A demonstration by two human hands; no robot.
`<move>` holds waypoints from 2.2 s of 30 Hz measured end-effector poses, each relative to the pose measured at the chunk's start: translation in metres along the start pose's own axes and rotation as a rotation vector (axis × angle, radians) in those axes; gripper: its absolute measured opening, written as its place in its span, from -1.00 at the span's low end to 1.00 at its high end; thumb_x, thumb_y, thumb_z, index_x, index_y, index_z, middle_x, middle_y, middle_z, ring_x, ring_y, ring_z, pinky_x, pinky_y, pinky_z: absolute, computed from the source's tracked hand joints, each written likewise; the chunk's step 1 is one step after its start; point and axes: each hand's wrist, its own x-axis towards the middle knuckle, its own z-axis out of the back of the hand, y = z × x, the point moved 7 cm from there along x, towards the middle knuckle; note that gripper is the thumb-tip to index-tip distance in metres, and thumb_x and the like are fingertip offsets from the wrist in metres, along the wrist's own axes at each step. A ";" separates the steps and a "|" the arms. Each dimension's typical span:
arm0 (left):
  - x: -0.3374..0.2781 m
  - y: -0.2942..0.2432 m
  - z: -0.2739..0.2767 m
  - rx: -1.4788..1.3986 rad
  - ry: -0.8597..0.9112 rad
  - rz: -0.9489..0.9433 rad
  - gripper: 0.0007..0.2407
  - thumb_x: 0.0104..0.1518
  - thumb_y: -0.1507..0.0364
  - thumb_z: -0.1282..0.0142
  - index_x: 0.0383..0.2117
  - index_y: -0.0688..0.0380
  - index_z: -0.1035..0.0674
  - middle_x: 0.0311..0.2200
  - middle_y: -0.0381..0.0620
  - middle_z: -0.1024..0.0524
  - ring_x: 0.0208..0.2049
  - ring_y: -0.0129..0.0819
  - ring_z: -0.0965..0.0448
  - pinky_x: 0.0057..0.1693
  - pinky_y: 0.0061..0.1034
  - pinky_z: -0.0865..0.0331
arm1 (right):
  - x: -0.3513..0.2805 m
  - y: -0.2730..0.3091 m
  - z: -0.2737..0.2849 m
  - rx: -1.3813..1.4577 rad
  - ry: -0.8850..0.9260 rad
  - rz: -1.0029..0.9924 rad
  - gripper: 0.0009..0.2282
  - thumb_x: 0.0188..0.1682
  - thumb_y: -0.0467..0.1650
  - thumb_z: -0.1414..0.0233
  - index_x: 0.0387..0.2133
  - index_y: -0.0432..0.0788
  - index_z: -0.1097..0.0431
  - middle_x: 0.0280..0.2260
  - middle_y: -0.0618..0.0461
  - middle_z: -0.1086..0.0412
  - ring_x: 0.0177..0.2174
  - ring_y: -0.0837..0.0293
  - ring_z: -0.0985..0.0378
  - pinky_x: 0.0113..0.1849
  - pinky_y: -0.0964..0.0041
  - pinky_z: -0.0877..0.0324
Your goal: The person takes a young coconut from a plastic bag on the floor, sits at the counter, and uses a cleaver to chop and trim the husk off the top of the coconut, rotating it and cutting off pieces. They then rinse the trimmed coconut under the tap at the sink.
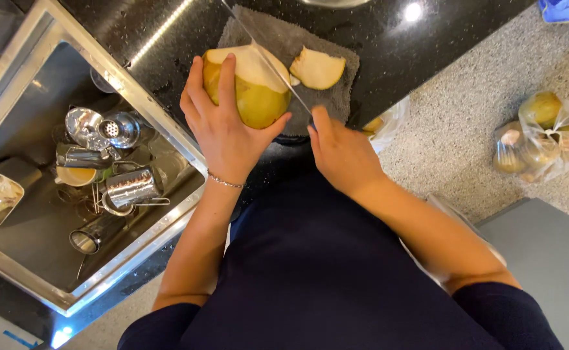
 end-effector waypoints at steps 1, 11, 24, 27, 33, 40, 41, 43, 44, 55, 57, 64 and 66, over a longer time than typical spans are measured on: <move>0.003 0.001 -0.001 -0.017 0.004 0.008 -0.12 -0.21 0.05 -0.61 0.31 -0.01 -0.36 0.34 0.20 -0.11 0.28 0.24 -0.19 0.33 -0.01 -0.24 | -0.003 -0.002 0.000 -0.012 -0.001 -0.013 -0.83 0.15 -0.39 0.02 -0.11 -0.22 -0.19 -0.44 -0.18 -0.46 -0.47 -0.21 -0.54 -0.49 -0.04 -0.40; 0.005 0.000 0.003 -0.031 0.029 -0.030 -0.14 -0.20 0.09 -0.61 0.30 0.01 -0.38 0.32 0.23 -0.12 0.26 0.27 -0.19 0.33 -0.02 -0.25 | 0.001 -0.005 -0.012 -0.014 -0.074 0.044 -0.84 0.17 -0.39 0.01 -0.10 -0.18 -0.17 -0.46 -0.14 -0.43 -0.48 -0.20 -0.54 -0.47 -0.05 -0.41; 0.019 0.006 0.006 -0.036 0.087 -0.043 -0.14 -0.19 0.10 -0.62 0.31 0.02 -0.39 0.34 0.18 -0.16 0.25 0.22 -0.24 0.35 -0.08 -0.27 | 0.003 -0.013 -0.025 -0.025 -0.068 0.074 -0.85 0.22 -0.38 0.02 -0.10 -0.19 -0.18 -0.48 -0.13 -0.44 -0.46 -0.18 -0.56 -0.46 -0.06 -0.40; 0.035 0.014 0.002 -0.063 0.076 -0.049 -0.14 -0.22 0.12 -0.62 0.30 0.03 -0.39 0.34 0.18 -0.17 0.22 0.21 -0.25 0.32 -0.09 -0.29 | 0.015 -0.018 -0.024 -0.047 -0.073 0.077 -0.79 0.11 -0.39 0.01 -0.08 -0.25 -0.20 -0.47 -0.19 -0.45 -0.52 -0.21 -0.54 -0.54 -0.04 -0.38; 0.031 0.021 0.005 -0.022 0.045 -0.053 -0.15 -0.25 0.12 -0.56 0.27 0.01 -0.37 0.28 0.16 -0.17 0.19 0.18 -0.28 0.30 -0.11 -0.32 | 0.040 -0.025 -0.042 -0.098 -0.102 0.078 -0.81 0.18 -0.37 -0.01 -0.15 -0.23 -0.16 -0.52 -0.16 -0.43 -0.55 -0.20 -0.52 -0.54 -0.03 -0.40; 0.038 0.030 0.004 -0.145 0.120 -0.073 -0.12 -0.19 0.05 -0.61 0.33 -0.01 -0.35 0.26 0.07 -0.26 0.19 0.12 -0.35 0.28 -0.15 -0.33 | 0.039 -0.010 -0.026 -0.087 -0.061 0.084 -0.78 0.16 -0.38 0.03 -0.07 -0.26 -0.13 -0.53 -0.18 -0.43 -0.55 -0.23 -0.52 -0.55 -0.08 -0.38; 0.037 0.029 0.003 -0.153 0.121 -0.056 -0.09 -0.20 0.02 -0.64 0.34 -0.02 -0.35 0.26 0.05 -0.28 0.16 0.10 -0.36 0.26 -0.14 -0.32 | 0.042 -0.013 -0.028 -0.112 -0.098 0.085 -0.73 0.15 -0.37 0.03 -0.02 -0.29 -0.12 -0.52 -0.21 -0.43 -0.58 -0.24 -0.51 -0.57 -0.06 -0.39; 0.041 0.032 0.003 -0.136 0.145 -0.027 -0.10 -0.18 0.04 -0.63 0.35 -0.02 -0.36 0.25 0.05 -0.30 0.15 0.10 -0.37 0.26 -0.14 -0.32 | 0.052 -0.021 -0.038 -0.093 -0.074 0.074 -0.78 0.20 -0.36 0.03 -0.06 -0.24 -0.12 -0.50 -0.18 -0.44 -0.54 -0.24 -0.52 -0.53 -0.09 -0.39; 0.043 0.032 0.002 -0.127 0.171 -0.009 -0.12 -0.15 0.05 -0.63 0.36 -0.03 -0.36 0.23 0.05 -0.32 0.14 0.09 -0.38 0.25 -0.14 -0.33 | 0.055 -0.027 -0.041 -0.080 -0.056 0.055 -0.81 0.25 -0.35 0.04 -0.10 -0.20 -0.11 -0.47 -0.15 -0.45 -0.49 -0.25 -0.53 -0.49 -0.12 -0.38; 0.056 0.044 0.005 -0.263 0.194 -0.115 0.01 -0.22 0.12 -0.65 0.35 0.33 -0.21 0.11 0.20 -0.38 0.10 0.19 -0.42 0.22 -0.11 -0.32 | 0.039 -0.026 -0.040 -0.094 -0.032 0.020 -0.74 0.17 -0.35 0.02 -0.01 -0.23 -0.12 -0.53 -0.20 -0.45 -0.54 -0.28 -0.53 -0.52 -0.18 -0.37; 0.058 0.050 0.005 -0.230 0.165 -0.131 -0.05 -0.22 0.13 -0.66 0.28 0.29 -0.25 0.06 0.21 -0.39 0.06 0.20 -0.43 0.17 -0.12 -0.33 | 0.061 -0.025 -0.044 -0.095 -0.091 0.064 -0.78 0.23 -0.35 0.03 -0.04 -0.22 -0.12 -0.49 -0.17 -0.48 -0.52 -0.27 -0.53 -0.52 -0.16 -0.37; 0.063 0.080 -0.001 -0.449 0.296 -0.051 0.04 -0.12 0.12 -0.68 0.43 0.28 -0.14 0.21 0.15 -0.43 0.25 0.02 -0.50 0.36 -0.25 -0.39 | 0.021 -0.034 -0.045 0.016 -0.070 0.044 -0.78 0.16 -0.37 0.00 -0.08 -0.22 -0.12 -0.49 -0.23 -0.45 -0.51 -0.27 -0.54 -0.50 -0.13 -0.40; 0.071 0.077 -0.002 -0.546 0.333 -0.017 0.05 -0.13 0.15 -0.67 0.44 0.28 -0.13 0.26 0.15 -0.42 0.30 -0.02 -0.50 0.39 -0.28 -0.40 | 0.032 -0.041 -0.049 0.007 -0.048 0.003 -0.79 0.15 -0.36 -0.01 -0.12 -0.18 -0.12 -0.49 -0.24 -0.45 -0.50 -0.26 -0.55 -0.51 -0.11 -0.40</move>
